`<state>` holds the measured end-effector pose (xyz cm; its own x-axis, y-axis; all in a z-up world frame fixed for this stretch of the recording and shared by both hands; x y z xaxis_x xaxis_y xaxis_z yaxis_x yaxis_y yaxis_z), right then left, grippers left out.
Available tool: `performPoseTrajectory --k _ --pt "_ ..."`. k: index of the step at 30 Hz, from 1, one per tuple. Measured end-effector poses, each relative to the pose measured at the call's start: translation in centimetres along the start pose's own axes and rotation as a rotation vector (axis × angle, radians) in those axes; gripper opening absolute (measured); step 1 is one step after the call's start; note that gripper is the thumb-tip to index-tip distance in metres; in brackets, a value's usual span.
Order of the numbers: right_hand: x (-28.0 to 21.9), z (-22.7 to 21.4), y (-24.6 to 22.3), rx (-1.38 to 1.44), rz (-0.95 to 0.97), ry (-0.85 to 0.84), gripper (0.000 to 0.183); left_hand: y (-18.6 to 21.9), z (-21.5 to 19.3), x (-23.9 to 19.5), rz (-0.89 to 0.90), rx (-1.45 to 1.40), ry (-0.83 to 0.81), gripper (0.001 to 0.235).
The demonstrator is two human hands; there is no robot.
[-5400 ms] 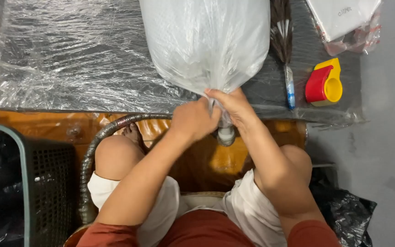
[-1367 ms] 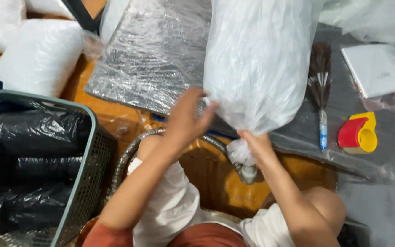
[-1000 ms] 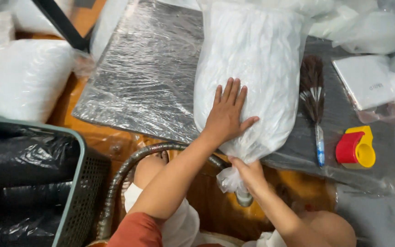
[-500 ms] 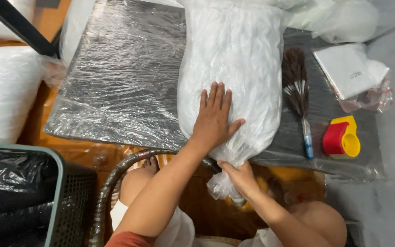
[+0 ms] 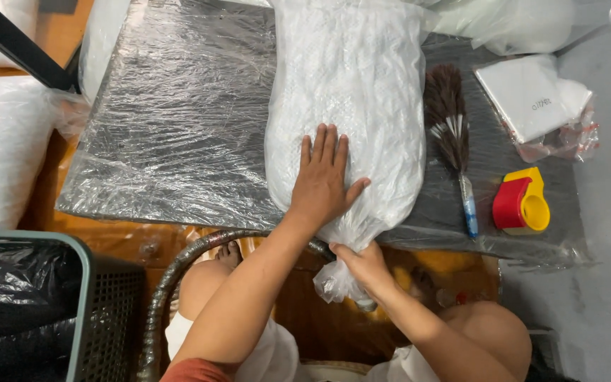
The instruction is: The person packs a white item into a plastic bag, ties the bag, and seals it with tape. They then place the sealed bag into a black plastic bag.
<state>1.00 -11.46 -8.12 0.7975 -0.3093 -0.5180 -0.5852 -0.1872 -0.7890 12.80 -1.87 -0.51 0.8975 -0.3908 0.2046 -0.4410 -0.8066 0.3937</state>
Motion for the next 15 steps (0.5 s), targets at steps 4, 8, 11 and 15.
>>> performPoseTrajectory --k 4,8,11,15 --pt "0.1 0.0 0.3 -0.002 0.008 -0.008 0.075 -0.1 0.1 0.0 -0.001 -0.005 -0.009 0.087" --pt "0.6 0.2 1.1 -0.006 0.022 -0.005 0.070 0.0 0.2 0.0 0.000 0.003 -0.013 0.087" --pt "0.4 0.2 0.7 -0.006 0.029 -0.006 0.070 0.0 0.3 0.1 -0.002 0.003 -0.012 0.087" --pt "0.0 0.0 0.4 -0.007 0.039 -0.006 0.070 -0.1 0.6 0.2 -0.004 0.008 -0.021 0.088"
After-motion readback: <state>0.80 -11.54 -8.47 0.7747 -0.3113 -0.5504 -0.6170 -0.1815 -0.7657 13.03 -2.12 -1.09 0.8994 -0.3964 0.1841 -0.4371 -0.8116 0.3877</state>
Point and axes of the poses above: each hand's wrist, its own x-axis towards the middle knuckle, its own z-axis out of the palm, y = z × x, the point moved 6 cm from there along x, towards the middle knuckle, and after that the axes turned 4 degrees about y, right-handed, at the moved point
